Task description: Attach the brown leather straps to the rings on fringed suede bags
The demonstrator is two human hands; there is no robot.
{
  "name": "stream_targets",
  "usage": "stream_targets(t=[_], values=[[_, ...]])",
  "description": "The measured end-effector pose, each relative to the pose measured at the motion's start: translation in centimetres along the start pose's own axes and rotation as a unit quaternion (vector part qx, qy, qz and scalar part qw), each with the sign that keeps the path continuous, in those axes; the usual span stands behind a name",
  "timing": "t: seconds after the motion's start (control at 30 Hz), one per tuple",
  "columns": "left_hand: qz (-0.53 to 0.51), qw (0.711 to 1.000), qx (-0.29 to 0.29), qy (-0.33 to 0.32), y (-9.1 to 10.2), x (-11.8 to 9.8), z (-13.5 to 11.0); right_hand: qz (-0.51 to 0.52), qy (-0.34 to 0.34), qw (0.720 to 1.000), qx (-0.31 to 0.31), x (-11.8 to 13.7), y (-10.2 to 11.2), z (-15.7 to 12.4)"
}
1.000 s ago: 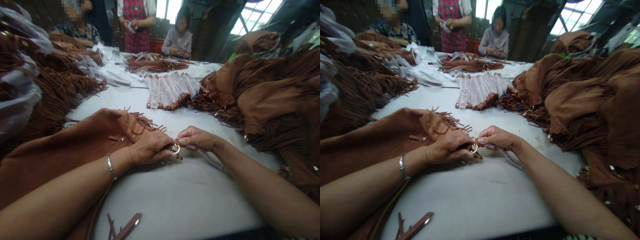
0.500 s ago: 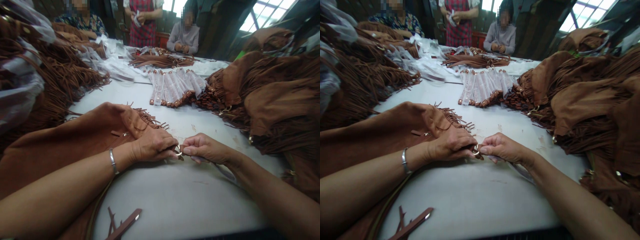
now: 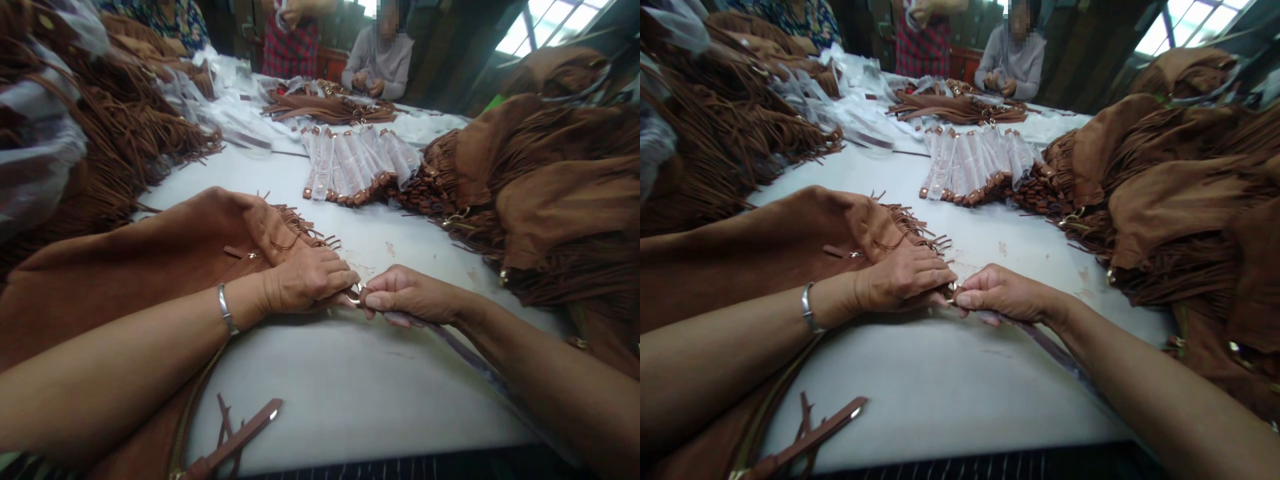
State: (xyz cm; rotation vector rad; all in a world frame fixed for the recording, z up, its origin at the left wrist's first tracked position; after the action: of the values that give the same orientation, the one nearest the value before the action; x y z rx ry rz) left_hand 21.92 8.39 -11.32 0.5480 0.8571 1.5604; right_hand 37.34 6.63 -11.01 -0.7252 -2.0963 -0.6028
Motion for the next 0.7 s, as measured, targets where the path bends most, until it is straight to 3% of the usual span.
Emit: stream_targets(t=[0.2,0.27,0.37,0.5,0.7], values=[[-0.010,0.999,-0.006,0.043,-0.1,0.5,0.0,0.069,-0.004,0.980,-0.184,-1.7,-2.2,-0.7],[-0.030,0.998,0.007,0.052,-0.2,0.6,0.2,0.079,0.000,0.975,-0.209,-2.2,-2.5,-0.7],[-0.044,0.996,0.033,0.065,-0.4,0.4,0.4,0.093,-0.008,0.988,-0.123,-2.3,-1.9,-0.3],[-0.031,0.995,0.047,0.085,-0.2,0.4,0.7,0.074,-0.011,0.997,-0.014,-1.3,0.7,0.4],[-0.041,0.990,0.035,0.134,-0.2,1.3,0.7,0.026,-0.026,0.998,0.059,0.6,3.1,2.4]])
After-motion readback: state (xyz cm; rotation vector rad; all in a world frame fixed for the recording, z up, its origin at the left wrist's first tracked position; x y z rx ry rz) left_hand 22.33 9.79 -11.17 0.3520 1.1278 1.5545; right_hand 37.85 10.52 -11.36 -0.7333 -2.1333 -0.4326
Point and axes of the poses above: each hand's wrist, its own z-axis towards the middle knuckle, its own y-axis out of the back of the hand, x = y × z, the point moved 4 cm from there along z, towards the middle knuckle, and after that the axes turned 10 degrees about -x, right-handed, at the moved point
